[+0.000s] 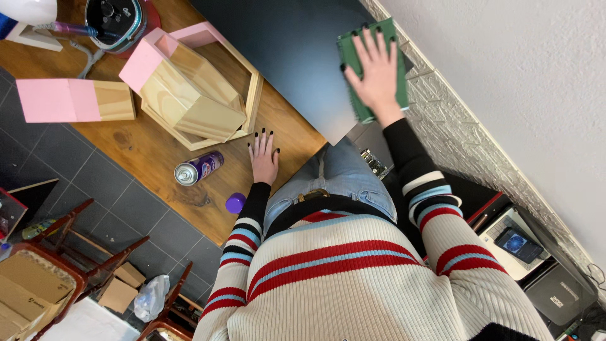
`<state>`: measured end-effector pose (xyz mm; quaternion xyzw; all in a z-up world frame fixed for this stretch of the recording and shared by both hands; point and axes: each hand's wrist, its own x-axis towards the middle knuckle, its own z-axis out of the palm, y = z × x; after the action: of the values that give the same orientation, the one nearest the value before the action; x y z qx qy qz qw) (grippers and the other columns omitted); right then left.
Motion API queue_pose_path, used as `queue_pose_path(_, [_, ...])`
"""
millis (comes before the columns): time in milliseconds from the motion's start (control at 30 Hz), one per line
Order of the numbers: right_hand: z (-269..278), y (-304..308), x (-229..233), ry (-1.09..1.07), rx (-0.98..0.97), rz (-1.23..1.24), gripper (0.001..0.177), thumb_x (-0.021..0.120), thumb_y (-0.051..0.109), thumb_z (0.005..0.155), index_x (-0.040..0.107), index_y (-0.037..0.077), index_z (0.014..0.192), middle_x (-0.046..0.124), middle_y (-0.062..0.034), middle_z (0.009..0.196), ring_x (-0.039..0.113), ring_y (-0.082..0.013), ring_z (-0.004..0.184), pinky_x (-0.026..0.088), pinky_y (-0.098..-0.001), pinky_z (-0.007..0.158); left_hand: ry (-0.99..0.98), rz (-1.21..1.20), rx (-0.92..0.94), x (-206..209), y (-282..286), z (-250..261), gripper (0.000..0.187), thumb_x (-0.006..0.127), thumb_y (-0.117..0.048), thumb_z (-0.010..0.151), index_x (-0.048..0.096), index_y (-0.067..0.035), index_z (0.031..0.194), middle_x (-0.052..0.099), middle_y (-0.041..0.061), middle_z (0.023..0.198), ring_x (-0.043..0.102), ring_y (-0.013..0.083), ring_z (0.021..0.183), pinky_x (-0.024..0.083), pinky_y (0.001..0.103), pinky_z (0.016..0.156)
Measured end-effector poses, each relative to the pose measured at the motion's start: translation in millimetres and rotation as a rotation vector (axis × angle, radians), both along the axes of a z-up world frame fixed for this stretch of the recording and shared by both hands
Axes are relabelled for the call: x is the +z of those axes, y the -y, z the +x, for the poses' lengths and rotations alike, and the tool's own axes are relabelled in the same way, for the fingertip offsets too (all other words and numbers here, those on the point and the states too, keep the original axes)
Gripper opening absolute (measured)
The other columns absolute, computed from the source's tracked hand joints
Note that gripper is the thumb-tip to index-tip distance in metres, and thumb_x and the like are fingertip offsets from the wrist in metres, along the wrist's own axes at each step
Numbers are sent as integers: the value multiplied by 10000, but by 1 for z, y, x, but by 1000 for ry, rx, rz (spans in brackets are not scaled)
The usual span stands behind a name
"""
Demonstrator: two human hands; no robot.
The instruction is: The person wipes a black tabletop with a green cloth, moving back and forth across the surface. The person repositions the cloth and continues wiping different sections of the table, including areas near a lamp and other items.
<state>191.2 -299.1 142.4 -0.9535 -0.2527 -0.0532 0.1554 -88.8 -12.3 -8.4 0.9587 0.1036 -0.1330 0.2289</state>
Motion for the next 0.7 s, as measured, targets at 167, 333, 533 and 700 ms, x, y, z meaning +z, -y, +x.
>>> queue_pose_path(167, [-46, -63, 4, -11, 259, -47, 710, 466, 627, 1001, 404, 264, 1608, 357, -46, 1666, 288, -324, 1521, 159, -612, 1208, 74, 34, 6, -2, 3, 0, 588, 429, -347, 1103, 231, -279, 1652, 172, 29, 1721, 175, 308, 1567, 123, 578, 1249])
queue_pose_path(333, [-59, -36, 5, -126, 486, -27, 704, 470, 642, 981, 391, 326, 1605, 375, 7, 1662, 326, -285, 1519, 126, -575, 1241, 85, 53, 15, -9, 4, 3, 580, 394, -325, 1115, 203, -249, 1658, 147, 23, 1726, 132, 283, 1578, 78, 558, 1257])
queue_pose_path(533, [-3, 36, 6, -114, 396, -92, 712, 441, 652, 998, 418, 276, 1603, 382, -46, 1663, 348, -333, 1504, 159, -593, 1222, 113, 80, 64, -7, 10, 6, 587, 433, -268, 1095, 239, -235, 1648, 188, 24, 1716, 153, 275, 1572, 74, 554, 1261])
queue_pose_path(700, [42, 26, 16, -105, 341, -84, 676, 462, 615, 1025, 446, 256, 1597, 369, -36, 1672, 343, -341, 1506, 162, -574, 1224, 126, -47, 169, 2, 10, 14, 612, 500, -356, 1065, 292, -254, 1632, 234, 3, 1700, 196, 296, 1553, 89, 580, 1257])
